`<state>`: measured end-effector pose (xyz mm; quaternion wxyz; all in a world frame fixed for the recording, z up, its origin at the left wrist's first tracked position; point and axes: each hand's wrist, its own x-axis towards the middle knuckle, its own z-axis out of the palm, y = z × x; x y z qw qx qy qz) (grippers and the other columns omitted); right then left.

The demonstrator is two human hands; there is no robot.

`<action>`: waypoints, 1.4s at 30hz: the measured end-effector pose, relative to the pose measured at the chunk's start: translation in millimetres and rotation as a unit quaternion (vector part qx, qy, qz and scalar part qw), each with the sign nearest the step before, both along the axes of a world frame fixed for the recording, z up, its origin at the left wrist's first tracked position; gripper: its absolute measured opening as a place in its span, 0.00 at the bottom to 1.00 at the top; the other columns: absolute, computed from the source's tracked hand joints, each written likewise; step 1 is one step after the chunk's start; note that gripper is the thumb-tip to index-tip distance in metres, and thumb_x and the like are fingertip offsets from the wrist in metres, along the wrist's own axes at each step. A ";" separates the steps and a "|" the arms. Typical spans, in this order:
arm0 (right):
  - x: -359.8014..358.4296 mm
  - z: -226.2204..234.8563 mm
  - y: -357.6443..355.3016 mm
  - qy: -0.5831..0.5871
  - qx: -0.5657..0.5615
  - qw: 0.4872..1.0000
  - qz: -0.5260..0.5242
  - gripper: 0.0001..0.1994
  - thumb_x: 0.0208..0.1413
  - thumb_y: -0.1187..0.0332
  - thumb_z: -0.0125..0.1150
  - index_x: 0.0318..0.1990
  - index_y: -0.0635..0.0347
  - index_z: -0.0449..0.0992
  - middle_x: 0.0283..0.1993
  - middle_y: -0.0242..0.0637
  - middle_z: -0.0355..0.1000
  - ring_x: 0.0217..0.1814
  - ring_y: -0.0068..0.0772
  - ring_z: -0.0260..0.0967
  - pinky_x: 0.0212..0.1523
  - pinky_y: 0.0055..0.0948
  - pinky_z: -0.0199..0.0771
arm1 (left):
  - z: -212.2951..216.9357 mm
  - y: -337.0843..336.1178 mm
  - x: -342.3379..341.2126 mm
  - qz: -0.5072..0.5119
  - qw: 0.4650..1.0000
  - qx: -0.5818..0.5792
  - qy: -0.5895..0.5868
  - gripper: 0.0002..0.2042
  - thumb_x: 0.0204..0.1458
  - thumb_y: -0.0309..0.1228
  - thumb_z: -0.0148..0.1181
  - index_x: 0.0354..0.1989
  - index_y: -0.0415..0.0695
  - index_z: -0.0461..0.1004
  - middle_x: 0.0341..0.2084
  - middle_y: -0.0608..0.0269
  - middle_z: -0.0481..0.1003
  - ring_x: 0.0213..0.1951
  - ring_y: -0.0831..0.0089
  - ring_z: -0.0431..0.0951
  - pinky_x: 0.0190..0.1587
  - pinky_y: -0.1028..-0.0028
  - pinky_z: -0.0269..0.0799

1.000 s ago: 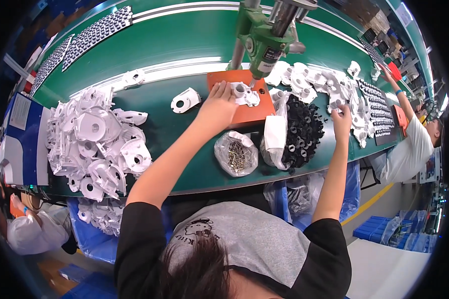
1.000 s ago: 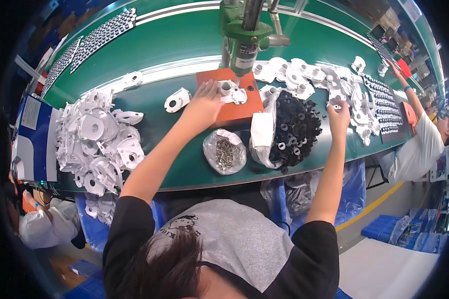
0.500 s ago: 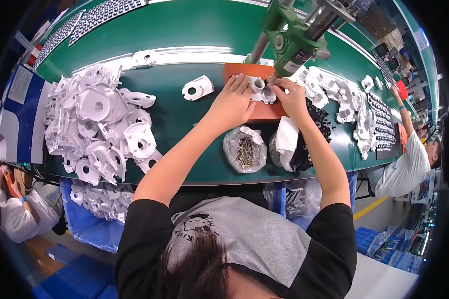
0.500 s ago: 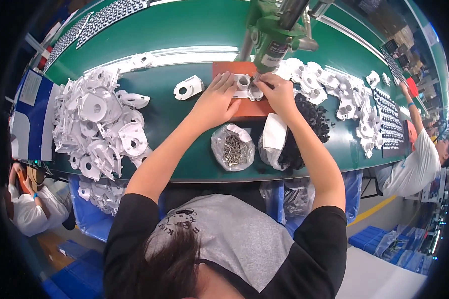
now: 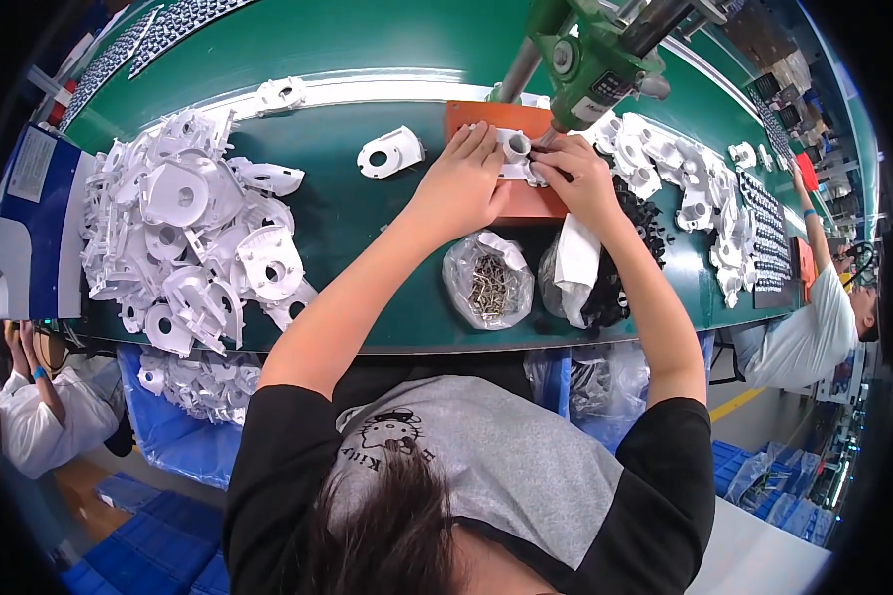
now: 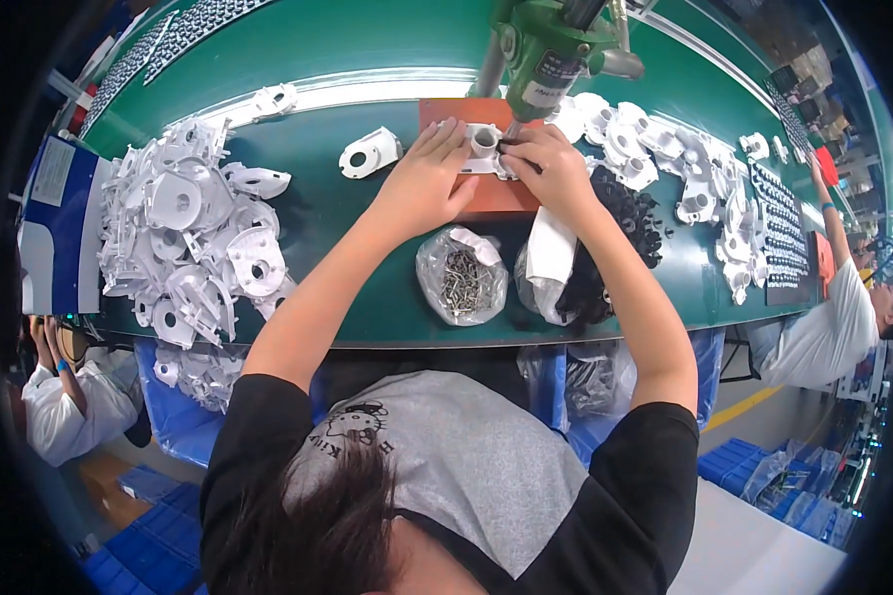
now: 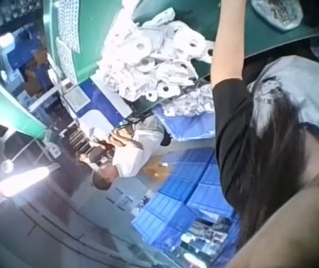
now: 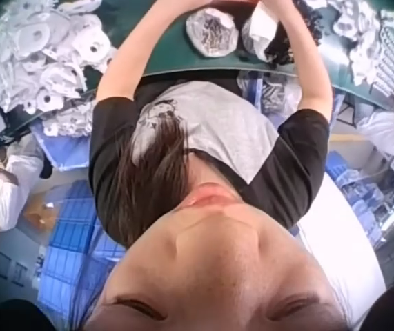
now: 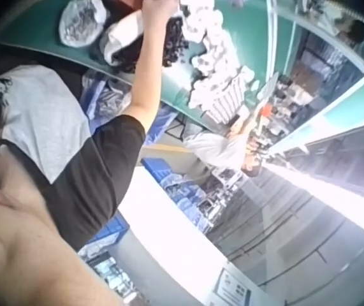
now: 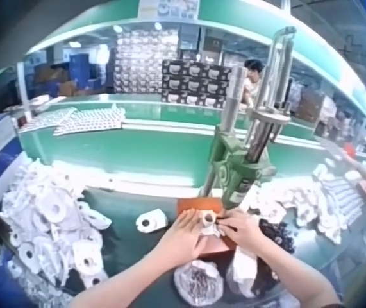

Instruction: The recorder uses a manual hand press to join plastic parts together at a factory assembly line.

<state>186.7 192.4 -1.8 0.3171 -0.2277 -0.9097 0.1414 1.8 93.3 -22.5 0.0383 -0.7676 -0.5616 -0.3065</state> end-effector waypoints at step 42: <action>-0.7 -12.9 26.7 0.112 -0.290 0.945 -0.099 0.12 0.47 0.70 0.61 0.37 0.70 0.75 0.33 0.40 0.75 0.32 0.24 0.71 0.36 0.23 0.70 | -4.5 2.5 -0.8 -0.010 0.999 0.025 -0.032 0.20 0.47 0.33 0.54 0.44 0.29 0.68 0.51 0.37 0.65 0.58 0.49 0.61 0.63 0.59 0.51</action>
